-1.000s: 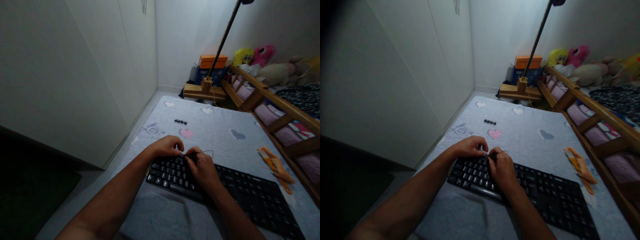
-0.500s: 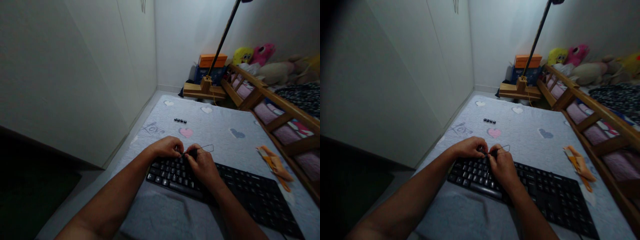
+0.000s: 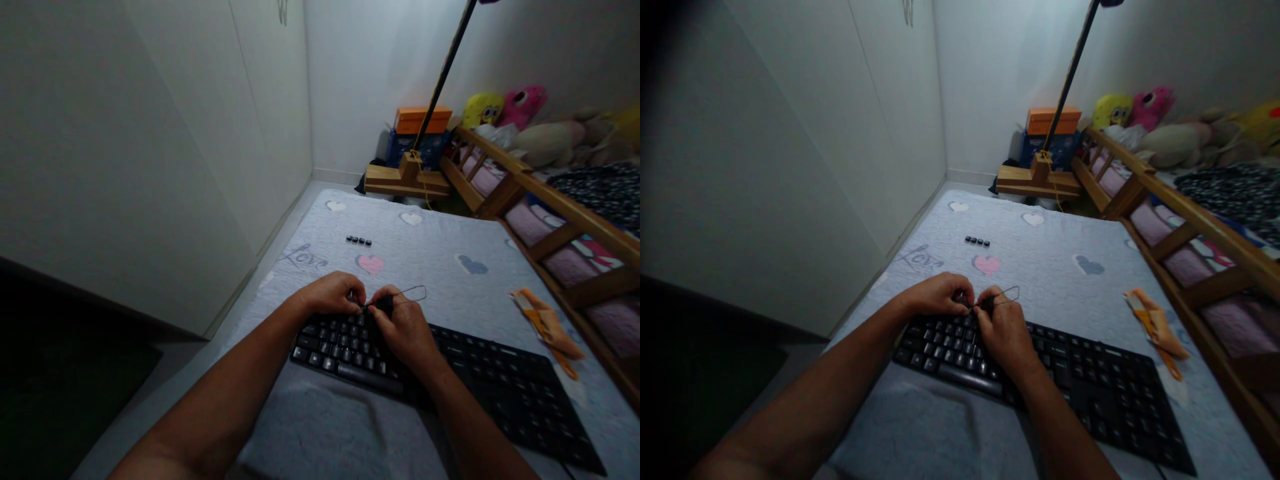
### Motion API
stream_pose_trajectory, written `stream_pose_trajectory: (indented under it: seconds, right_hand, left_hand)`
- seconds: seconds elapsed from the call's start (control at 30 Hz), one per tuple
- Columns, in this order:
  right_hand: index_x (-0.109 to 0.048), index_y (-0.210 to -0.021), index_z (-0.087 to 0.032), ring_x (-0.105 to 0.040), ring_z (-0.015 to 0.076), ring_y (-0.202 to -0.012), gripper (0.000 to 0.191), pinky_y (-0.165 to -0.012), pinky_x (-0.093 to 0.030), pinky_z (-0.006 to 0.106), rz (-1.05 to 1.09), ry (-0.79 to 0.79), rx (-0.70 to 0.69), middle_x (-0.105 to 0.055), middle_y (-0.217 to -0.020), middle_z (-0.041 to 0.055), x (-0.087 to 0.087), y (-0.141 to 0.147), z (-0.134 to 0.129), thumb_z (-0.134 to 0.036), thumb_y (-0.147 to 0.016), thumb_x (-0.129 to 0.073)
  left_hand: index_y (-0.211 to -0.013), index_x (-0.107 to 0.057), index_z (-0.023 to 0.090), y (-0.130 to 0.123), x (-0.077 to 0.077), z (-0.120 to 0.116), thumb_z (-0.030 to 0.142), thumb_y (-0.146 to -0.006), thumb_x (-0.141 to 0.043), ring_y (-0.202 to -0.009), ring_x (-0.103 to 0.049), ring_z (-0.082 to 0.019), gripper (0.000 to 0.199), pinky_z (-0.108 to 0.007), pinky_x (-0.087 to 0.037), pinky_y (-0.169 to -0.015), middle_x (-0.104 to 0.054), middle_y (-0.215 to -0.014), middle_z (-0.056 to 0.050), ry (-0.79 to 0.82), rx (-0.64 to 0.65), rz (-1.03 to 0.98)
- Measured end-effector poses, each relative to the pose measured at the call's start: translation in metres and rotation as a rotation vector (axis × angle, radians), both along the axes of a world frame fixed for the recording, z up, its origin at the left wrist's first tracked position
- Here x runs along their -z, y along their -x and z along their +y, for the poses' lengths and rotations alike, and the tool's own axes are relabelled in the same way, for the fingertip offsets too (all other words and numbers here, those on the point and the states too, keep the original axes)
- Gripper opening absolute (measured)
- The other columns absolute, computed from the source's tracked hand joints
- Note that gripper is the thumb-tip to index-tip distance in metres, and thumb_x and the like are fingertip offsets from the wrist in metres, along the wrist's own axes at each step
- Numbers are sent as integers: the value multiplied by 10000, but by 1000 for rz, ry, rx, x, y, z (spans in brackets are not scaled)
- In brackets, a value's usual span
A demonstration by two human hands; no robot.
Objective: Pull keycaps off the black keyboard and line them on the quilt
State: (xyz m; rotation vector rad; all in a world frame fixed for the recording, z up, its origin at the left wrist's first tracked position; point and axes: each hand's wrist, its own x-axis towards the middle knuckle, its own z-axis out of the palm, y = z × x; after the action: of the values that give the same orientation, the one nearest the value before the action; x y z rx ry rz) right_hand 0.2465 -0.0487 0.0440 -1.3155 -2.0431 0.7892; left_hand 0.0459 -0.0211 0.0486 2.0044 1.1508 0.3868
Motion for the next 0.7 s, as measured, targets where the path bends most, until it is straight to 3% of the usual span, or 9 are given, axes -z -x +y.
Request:
stream_pose_trajectory:
  seconds: [0.43, 0.7]
  right_hand:
    - [-630, -832, -212, -683, 192, -715, 87, -692, -487, 295, 38, 6, 42, -724, -766, 38, -5, -3, 2, -281, -803, -584]
    - [-632, -818, -215, -629, 175, -623, 110, -616, -468, 284, 139, 64, 97, -696, -705, 9, -3, -7, 0, -282, -751, -576]
  left_hand:
    - [-891, -742, 146, 0, -3, -2, 204, -752, -703, -739, -604, -152, 156, -247, -438, -689, -688, -806, -20, -4, -45, -6]
    - [-868, -738, 145, -1, 0, -2, 213, -737, -701, -747, -604, -151, 152, -249, -446, -701, -691, -803, -21, -60, -51, -57]
